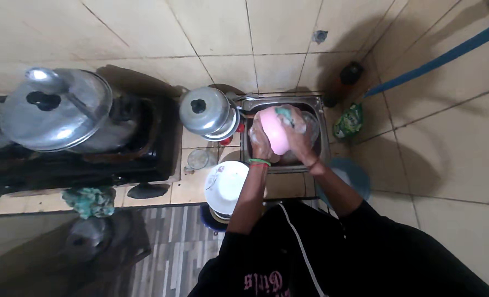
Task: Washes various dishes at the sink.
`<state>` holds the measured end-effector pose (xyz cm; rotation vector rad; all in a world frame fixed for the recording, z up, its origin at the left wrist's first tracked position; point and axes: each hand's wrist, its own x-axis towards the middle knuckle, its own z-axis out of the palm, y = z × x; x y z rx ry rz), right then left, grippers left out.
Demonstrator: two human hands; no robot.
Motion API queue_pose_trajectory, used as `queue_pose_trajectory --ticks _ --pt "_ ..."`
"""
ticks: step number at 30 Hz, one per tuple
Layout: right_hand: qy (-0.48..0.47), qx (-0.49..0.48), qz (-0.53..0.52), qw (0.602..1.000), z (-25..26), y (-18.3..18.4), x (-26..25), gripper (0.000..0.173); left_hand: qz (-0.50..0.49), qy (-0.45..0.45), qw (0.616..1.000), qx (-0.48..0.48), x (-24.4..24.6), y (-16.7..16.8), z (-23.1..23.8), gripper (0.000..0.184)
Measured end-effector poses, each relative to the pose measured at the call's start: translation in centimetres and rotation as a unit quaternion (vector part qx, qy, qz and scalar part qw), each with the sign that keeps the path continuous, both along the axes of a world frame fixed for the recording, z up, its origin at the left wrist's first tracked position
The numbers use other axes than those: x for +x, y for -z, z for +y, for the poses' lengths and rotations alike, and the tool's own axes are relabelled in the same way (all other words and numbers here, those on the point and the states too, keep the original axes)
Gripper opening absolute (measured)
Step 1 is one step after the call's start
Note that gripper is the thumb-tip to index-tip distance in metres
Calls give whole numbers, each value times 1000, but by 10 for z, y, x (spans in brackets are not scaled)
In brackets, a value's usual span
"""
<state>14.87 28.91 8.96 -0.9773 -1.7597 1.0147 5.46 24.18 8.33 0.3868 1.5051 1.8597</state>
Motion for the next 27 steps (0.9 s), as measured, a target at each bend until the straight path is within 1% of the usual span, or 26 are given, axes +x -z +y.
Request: queue_pose_trajectory --ticks 2,3,4,5,6,7,8,9,10,11,12,13,14,15,16,17,18,19,20,21,23,24,25,26,27 --pt "-20 81 32 996 -11 14 6 31 -58 -28 998 21 2 -1 -3 42" --pt "-17 94 40 995 -11 21 10 32 -89 -28 995 36 3 -3 -3 40" --pt "-7 75 42 996 -12 26 16 33 -101 -22 994 41 4 -3 -6 39" --pt "18 30 48 998 -9 30 18 32 -86 -10 996 33 6 -2 -8 40" --pt "46 -42 59 996 1 31 16 30 -48 11 999 17 6 0 -8 42" --pt "53 -114 57 990 12 26 16 29 2 33 999 -9 8 3 -9 43" --pt "42 -162 45 985 20 21 16 31 60 62 996 -33 11 4 -12 44" --pt "28 -184 23 982 26 14 14 31 121 88 988 -47 14 5 -14 44" --pt "16 -177 -5 984 29 7 9 31 182 99 976 -61 17 5 -14 44" --pt "9 -142 -41 989 25 -2 4 32 231 97 966 -67 19 3 -14 43" --pt "3 -77 -67 995 14 -8 0 31 241 91 964 -62 21 0 -16 42" --pt "-3 8 -88 996 2 -10 -4 29 203 76 975 -44 23 -3 -16 42" --pt "-11 86 -105 991 -11 -9 -6 27 120 60 991 -13 23 -6 -17 40" --pt "-27 143 -122 982 -25 -5 -4 28 20 40 999 18 21 -7 -18 37" --pt "-29 202 -128 971 -36 5 -2 29 -85 22 995 47 15 -6 -19 33" --pt "-30 256 -118 959 -42 17 2 30 -170 7 984 57 8 -5 -21 32" --pt "-34 295 -94 950 -43 29 8 31 -223 -6 973 51 2 -8 -23 34" --pt "-40 305 -64 950 -42 38 16 33 -245 -13 968 43 -3 -13 -26 38" --pt "-40 282 -23 958 -39 44 23 36 -258 -10 965 46 -6 -17 -26 37" --pt "-20 236 22 971 -37 46 27 36 -262 -4 964 47 -7 -20 -28 35" --pt "37 92 91 991 -32 35 31 40 -259 29 964 48 -8 -17 -31 34" --pt "48 5 119 992 -25 27 33 40 -252 51 965 46 -7 -14 -33 35" --pt "40 -81 132 987 -13 19 35 41 -243 74 966 42 -7 -13 -37 35" --pt "11 -153 113 982 0 11 39 41 -229 104 967 36 -7 -14 -40 36" --pt "-23 -198 81 977 13 2 41 38 -210 136 968 25 -9 -15 -42 36"
